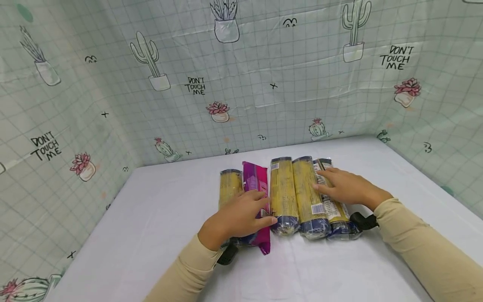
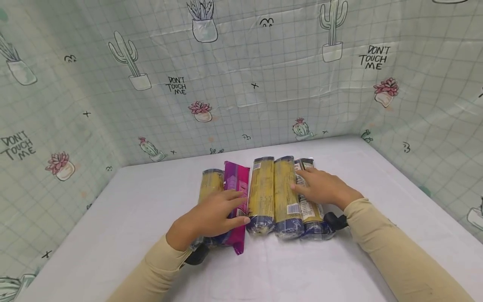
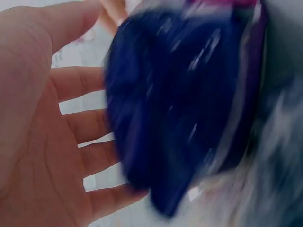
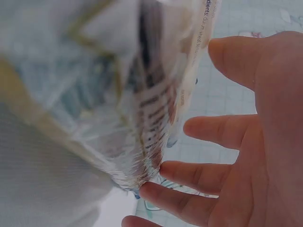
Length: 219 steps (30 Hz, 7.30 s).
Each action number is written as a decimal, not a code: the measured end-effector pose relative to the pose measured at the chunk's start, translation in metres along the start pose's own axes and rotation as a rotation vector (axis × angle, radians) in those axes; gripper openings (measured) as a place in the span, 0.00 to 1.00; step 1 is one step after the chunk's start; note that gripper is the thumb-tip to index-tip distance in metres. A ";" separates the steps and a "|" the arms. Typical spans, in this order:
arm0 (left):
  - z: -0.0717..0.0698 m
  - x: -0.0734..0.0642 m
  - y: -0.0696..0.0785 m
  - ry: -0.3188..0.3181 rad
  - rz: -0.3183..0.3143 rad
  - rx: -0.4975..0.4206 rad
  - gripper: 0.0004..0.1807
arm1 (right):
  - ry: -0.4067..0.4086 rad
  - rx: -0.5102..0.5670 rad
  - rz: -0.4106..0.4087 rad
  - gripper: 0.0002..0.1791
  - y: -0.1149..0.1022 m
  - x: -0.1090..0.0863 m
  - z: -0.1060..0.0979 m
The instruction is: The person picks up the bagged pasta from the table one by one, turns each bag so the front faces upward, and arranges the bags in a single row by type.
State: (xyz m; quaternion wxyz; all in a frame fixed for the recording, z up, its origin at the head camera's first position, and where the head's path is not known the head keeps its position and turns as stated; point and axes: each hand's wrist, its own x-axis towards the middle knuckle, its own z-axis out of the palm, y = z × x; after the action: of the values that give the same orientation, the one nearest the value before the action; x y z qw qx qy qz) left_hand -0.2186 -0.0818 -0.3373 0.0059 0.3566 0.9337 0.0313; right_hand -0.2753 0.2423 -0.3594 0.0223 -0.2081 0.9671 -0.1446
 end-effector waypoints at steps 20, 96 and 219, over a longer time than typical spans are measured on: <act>0.014 0.023 0.035 0.028 0.108 0.107 0.25 | -0.059 0.024 -0.019 0.37 0.002 0.011 -0.009; 0.039 0.079 0.124 0.185 0.133 0.440 0.19 | -0.165 0.294 0.189 0.45 0.027 0.026 -0.013; 0.020 0.086 0.101 0.150 -0.214 -1.561 0.41 | 0.072 1.142 0.177 0.36 0.018 0.013 -0.048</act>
State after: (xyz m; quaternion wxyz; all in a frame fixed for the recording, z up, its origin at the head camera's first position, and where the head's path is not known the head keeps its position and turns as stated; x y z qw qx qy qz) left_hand -0.2145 0.0514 -0.3503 0.1944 0.1547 0.6688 0.7007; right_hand -0.2988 0.2656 -0.3180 0.1103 -0.0764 0.7496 -0.6481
